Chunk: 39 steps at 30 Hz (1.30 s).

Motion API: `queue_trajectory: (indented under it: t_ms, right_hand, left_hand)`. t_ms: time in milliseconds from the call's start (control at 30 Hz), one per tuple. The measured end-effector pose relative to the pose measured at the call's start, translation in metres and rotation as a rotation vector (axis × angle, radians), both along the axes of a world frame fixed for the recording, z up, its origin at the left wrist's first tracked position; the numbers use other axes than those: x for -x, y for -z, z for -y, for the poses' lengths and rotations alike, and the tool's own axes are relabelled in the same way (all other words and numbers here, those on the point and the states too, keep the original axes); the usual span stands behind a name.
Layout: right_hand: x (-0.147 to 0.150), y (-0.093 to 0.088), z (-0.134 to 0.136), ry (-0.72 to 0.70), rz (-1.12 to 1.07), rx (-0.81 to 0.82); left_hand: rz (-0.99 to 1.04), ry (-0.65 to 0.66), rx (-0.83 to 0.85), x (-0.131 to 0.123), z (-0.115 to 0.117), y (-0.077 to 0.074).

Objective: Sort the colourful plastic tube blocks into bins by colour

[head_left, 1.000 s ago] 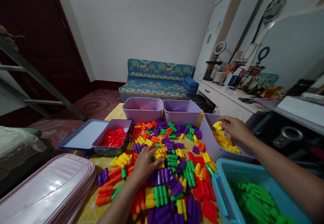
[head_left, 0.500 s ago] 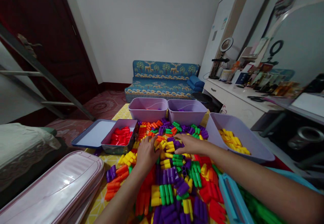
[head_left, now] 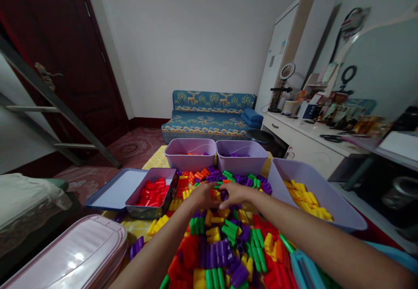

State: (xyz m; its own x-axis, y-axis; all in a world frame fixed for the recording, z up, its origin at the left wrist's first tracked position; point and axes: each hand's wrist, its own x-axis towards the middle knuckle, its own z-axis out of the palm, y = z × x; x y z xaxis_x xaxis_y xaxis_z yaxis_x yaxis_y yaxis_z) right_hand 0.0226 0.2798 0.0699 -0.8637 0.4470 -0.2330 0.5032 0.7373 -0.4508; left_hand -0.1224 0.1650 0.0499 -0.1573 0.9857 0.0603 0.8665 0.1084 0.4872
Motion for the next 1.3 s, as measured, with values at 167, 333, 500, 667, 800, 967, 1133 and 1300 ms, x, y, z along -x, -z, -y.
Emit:
queue_trajectory:
  t_ms: [167, 333, 500, 667, 800, 967, 1133, 1300]
  right_hand:
    - [-0.009, -0.006, -0.049, 0.12, -0.032, -0.171]
    - [0.002, 0.01, -0.061, 0.105, -0.043, -0.141]
    - [0.024, 0.022, -0.03, 0.064, -0.009, -0.068]
    - [0.031, 0.015, -0.007, 0.068, -0.087, 0.108]
    - [0.016, -0.006, -0.017, -0.102, -0.195, 0.314]
    - [-0.014, -0.013, -0.043, 0.048, 0.041, -0.123]
    - [-0.03, 0.008, -0.045, 0.272, 0.216, -0.337]
    - [-0.015, 0.02, -0.023, 0.154, 0.2, -0.248]
  left_hand:
    - [-0.136, -0.308, -0.076, 0.033, -0.021, -0.011]
    - [-0.175, -0.222, -0.003, 0.044, -0.041, 0.003]
    - [-0.024, -0.079, 0.04, 0.044, -0.046, 0.024]
    - [0.336, 0.075, -0.009, 0.043, -0.035, 0.027]
    - [0.601, 0.225, 0.03, 0.046, -0.016, 0.009]
    - [0.273, -0.016, -0.154, 0.049, 0.006, 0.008]
    - [0.147, -0.13, -0.005, 0.035, 0.014, 0.025]
    - [0.093, -0.144, -0.046, 0.019, 0.013, 0.024]
